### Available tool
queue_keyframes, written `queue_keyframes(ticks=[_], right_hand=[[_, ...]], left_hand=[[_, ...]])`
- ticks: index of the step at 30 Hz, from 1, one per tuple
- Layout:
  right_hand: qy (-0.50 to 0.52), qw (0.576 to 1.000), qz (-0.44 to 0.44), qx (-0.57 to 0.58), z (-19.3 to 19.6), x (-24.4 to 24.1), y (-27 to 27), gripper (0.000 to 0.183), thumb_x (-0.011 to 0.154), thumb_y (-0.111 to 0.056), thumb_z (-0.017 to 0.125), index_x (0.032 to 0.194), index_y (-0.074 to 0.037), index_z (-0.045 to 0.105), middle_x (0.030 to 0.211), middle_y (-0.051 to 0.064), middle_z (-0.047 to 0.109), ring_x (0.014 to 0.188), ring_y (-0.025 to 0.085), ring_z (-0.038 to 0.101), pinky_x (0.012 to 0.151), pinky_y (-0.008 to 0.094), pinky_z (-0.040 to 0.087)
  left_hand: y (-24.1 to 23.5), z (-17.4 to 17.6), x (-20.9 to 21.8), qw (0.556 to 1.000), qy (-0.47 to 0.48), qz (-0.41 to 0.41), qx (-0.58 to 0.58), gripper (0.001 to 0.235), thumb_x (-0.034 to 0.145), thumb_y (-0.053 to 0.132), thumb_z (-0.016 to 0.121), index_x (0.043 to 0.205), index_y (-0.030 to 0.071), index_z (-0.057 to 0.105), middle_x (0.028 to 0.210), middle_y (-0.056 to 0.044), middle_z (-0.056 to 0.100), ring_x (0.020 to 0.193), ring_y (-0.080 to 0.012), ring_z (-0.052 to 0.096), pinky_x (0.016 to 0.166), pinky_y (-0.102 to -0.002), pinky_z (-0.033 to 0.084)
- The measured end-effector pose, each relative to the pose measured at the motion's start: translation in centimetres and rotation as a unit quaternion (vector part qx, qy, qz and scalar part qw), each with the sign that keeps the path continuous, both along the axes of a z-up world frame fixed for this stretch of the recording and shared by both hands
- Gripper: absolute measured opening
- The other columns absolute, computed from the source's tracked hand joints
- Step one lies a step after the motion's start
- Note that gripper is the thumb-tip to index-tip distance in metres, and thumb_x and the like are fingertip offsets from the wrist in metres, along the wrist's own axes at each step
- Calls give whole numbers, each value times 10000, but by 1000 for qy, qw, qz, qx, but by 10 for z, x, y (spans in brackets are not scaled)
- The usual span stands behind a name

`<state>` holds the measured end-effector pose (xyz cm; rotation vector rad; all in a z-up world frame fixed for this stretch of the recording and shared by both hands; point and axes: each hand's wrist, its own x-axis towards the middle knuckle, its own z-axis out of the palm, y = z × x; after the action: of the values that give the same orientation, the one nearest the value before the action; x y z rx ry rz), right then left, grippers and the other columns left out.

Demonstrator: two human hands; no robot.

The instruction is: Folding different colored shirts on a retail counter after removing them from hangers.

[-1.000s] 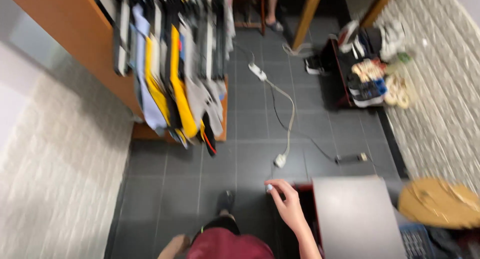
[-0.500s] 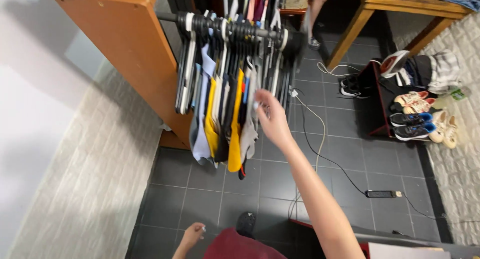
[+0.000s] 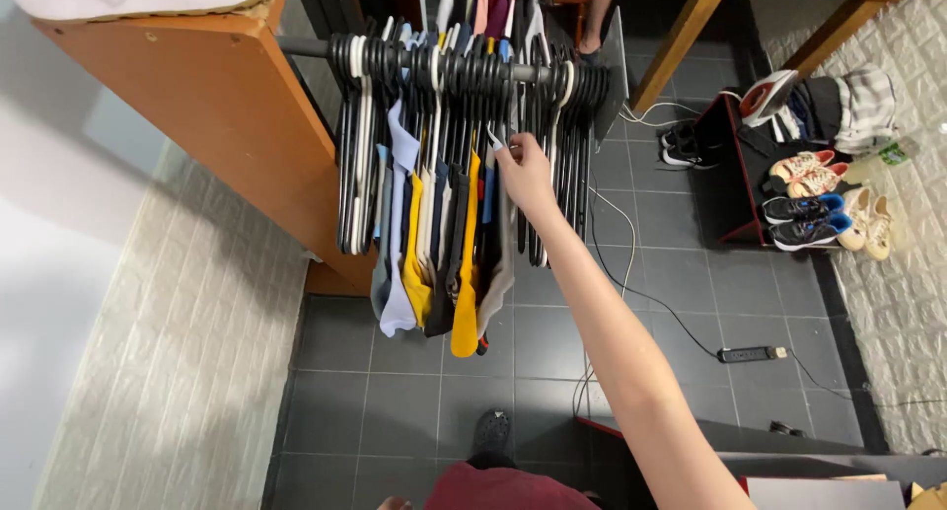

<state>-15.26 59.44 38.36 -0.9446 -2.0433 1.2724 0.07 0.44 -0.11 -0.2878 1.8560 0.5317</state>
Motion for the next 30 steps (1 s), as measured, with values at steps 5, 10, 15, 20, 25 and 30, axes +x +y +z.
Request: queue_keyframes(ticks=[5,10,15,20,25,30], right_hand=[[63,997,-37,1,50,20,-22,175,1000,-281,588,989,-107,568,814,-14,543,754,135,456,717,324,380],[105,994,-28,26,68,55,-60,185,1018,-289,587,932,-130,546,741,-32,470,705,114,411,665,329,359],[23,999,24,16,70,127,-116,335,1044,-399,594,882,-144,447,746,-24,386,690,123,328,647,327,312],[-162,986,11,28,56,221,-158,441,1036,-427,582,803,-94,409,608,124,489,611,335,354,604,446,343],[-357,932,16,57,13,308,-167,451,1018,-550,498,1069,-123,636,834,179,728,838,465,675,713,520,507],[-397,913,47,79,14,377,-171,514,989,-514,581,742,-71,666,768,176,725,833,403,735,718,511,580]], left_hand=[[13,-4,-6,998,-19,19,-51,397,1023,345,703,1381,174,708,1283,-7,816,1013,-182,825,939,-333,615],[23,15,-29,999,45,-1,23,270,971,321,658,1159,208,815,1191,-9,826,1067,-168,789,888,-318,588],[37,36,-46,983,64,-115,128,357,1056,318,562,1354,173,694,1278,-6,751,1088,-160,740,986,-310,560],[74,67,-58,855,339,-301,252,278,996,317,561,1230,218,674,1145,18,776,998,-217,751,895,-367,556],[167,236,-51,802,369,-355,308,267,1030,175,538,1273,143,644,1146,-55,702,1027,-260,719,876,-415,558],[245,307,-28,736,439,-323,402,524,1010,136,605,1501,37,450,1258,-151,667,1253,-336,633,1115,-467,471]])
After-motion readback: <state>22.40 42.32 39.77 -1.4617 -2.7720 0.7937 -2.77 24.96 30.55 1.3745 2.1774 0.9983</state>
